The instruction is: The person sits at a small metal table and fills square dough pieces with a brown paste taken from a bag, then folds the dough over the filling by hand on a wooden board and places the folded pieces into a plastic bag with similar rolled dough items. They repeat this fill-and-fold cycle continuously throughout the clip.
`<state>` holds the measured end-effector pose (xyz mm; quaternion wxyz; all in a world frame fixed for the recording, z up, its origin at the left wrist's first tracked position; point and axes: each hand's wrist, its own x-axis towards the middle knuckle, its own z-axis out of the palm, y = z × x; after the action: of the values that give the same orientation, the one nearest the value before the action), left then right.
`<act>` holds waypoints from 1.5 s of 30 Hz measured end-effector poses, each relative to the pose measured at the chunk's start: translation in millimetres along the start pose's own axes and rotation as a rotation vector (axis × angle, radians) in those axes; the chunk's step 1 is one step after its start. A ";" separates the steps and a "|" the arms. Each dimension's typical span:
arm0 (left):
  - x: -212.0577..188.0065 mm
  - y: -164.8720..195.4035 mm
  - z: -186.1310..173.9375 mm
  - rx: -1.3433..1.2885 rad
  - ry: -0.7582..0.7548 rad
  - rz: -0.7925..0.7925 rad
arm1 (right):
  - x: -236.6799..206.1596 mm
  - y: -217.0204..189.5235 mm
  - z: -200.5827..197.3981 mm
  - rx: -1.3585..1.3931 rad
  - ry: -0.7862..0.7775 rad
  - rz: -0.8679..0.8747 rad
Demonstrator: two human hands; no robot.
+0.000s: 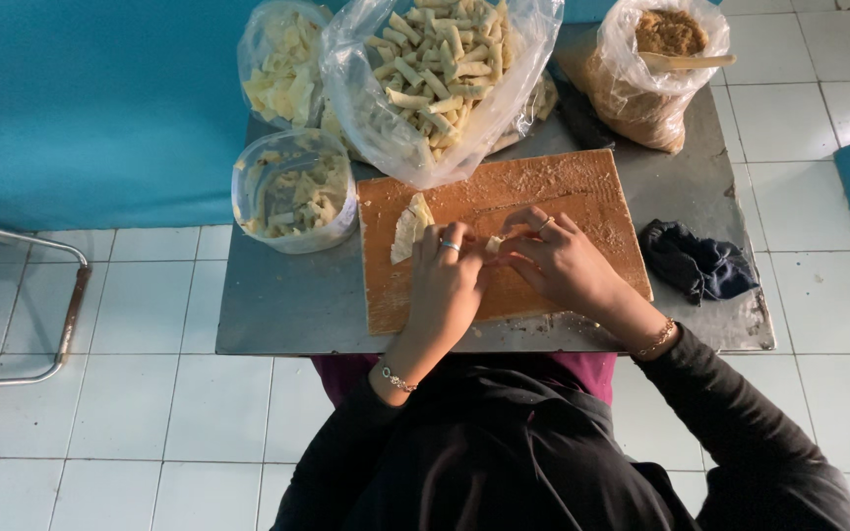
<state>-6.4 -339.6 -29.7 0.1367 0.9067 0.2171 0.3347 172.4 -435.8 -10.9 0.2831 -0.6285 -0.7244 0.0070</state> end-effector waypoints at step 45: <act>-1.2 -3.9 22.0 0.324 -0.025 -0.007 | -14.3 -4.9 22.9 -0.427 0.216 -0.007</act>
<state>6.3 -339.0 -48.1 -0.0074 0.9202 0.2696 0.2837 159.1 -442.0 -34.0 0.2193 -0.6687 -0.6773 -0.2146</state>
